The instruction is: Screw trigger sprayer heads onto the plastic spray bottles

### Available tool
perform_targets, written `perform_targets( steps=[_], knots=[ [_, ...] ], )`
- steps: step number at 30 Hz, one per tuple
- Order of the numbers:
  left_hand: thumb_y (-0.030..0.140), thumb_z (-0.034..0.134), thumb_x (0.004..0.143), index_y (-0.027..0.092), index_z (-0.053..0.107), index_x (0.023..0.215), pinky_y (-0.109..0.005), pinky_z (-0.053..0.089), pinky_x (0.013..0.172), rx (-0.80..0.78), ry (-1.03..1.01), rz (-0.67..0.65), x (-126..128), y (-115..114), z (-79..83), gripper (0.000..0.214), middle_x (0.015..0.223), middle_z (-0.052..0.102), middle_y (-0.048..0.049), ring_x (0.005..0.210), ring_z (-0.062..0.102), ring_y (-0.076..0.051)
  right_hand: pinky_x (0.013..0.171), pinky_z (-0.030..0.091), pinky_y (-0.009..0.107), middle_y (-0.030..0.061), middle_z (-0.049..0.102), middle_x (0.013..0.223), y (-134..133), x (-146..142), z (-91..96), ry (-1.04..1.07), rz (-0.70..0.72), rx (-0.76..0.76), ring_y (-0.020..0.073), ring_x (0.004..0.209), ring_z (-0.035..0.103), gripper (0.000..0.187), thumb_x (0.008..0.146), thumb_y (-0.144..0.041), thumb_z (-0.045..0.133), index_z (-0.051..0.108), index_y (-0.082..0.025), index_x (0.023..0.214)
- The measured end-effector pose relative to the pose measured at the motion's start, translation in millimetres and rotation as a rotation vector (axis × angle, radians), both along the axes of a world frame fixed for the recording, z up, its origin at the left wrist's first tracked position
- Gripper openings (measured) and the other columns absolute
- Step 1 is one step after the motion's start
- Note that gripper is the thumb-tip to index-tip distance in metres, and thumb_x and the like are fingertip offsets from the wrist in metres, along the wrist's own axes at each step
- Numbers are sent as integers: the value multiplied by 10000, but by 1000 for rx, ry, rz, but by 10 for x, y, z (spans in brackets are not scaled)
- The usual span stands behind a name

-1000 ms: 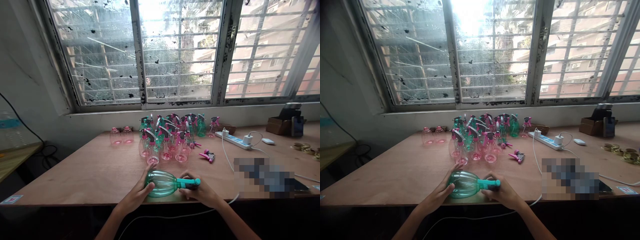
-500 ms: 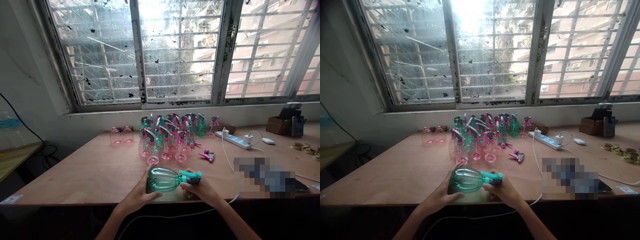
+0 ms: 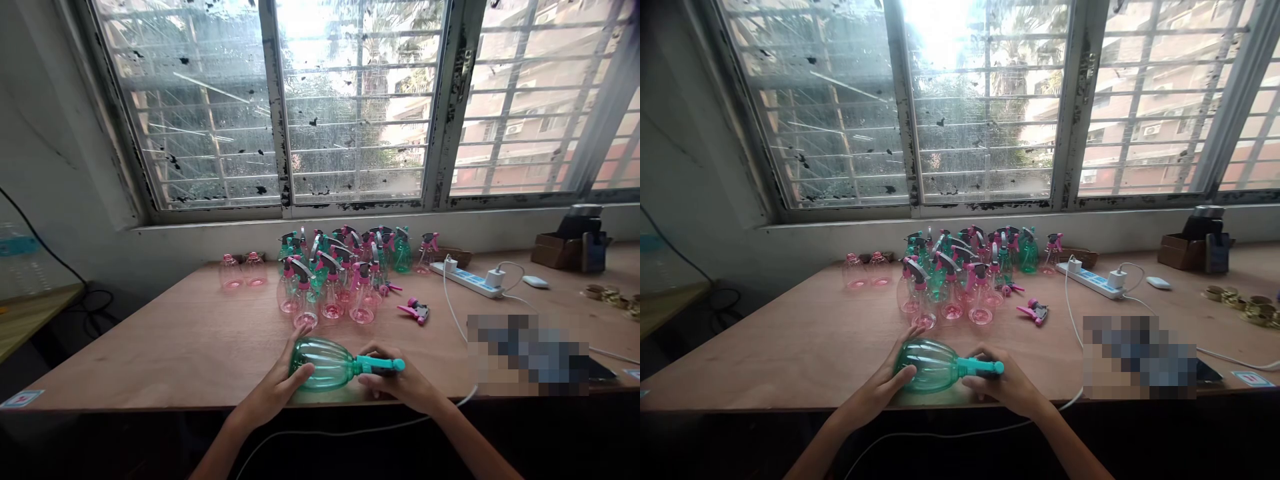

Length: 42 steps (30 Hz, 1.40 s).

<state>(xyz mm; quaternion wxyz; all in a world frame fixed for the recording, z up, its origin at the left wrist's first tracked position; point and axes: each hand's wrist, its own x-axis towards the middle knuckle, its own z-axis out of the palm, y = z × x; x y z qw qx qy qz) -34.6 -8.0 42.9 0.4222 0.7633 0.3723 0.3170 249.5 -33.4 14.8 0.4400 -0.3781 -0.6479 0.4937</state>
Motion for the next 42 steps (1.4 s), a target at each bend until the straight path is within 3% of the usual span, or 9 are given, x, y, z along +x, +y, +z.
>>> perform_targets(
  steps=[9,13,15,20,25,28,34,38,42],
  knots=[
    [429,705,907,325,107,1611,-476,221,1261,29,8,-22,46,-29,29,930,1662,270,-85,1514,280,-309,474,443,216,-97,607,544,60,8,-89,150,-66,-59,109,453,553,442,818,-427,787,535,-208,1107],
    [419,740,882,350,104,1607,-474,293,1225,26,-2,-50,54,-39,40,966,1618,347,-75,1474,342,-329,461,439,229,-72,660,633,80,9,-111,160,-101,-73,100,435,545,417,798,-471,796,514,-223,979],
    [493,694,903,339,138,1605,-482,274,1232,22,-22,-69,41,-34,37,909,1626,331,-78,1481,323,-339,459,426,231,-75,650,616,86,17,-122,140,-99,-75,103,437,546,404,784,-460,809,516,-225,931],
    [658,320,1003,326,290,1560,-494,186,1257,-32,-74,-23,-14,-6,8,649,1620,339,-50,1498,279,-331,482,423,214,-90,614,574,78,21,-107,161,-62,-44,93,470,541,340,797,-392,810,538,-212,897],
    [539,491,1005,349,381,1486,-480,341,1186,-72,-71,-20,-14,9,0,528,1574,403,-37,1437,383,-334,501,449,236,-57,659,665,51,15,-83,165,-74,-64,100,494,549,343,819,-432,790,559,-204,930],
    [494,583,974,324,313,1523,-488,350,1191,-56,-77,-59,18,-3,18,635,1572,410,-71,1453,371,-335,512,453,255,-45,638,620,50,17,-80,136,-105,-62,119,508,558,343,829,-478,768,576,-195,835],
    [477,767,844,344,35,1612,-529,201,1260,57,33,-48,50,-15,17,1069,1703,120,-95,1543,175,-367,519,447,252,-53,626,642,56,10,-66,185,-90,-44,117,521,541,338,827,-467,770,600,-193,929],
    [618,544,945,337,-17,1614,-515,158,1267,26,-53,-66,3,18,-25,917,1701,156,-87,1561,141,-323,518,441,236,-73,608,645,60,15,-90,178,-51,-61,108,518,533,366,817,-433,786,586,-210,1028],
    [664,332,992,336,43,1618,-543,169,1252,-32,-114,-54,-34,51,-49,763,1693,209,-82,1534,234,-331,522,469,229,-75,594,614,32,19,-77,75,-15,-38,120,529,576,339,808,-419,791,597,-211,992]
  ],
)
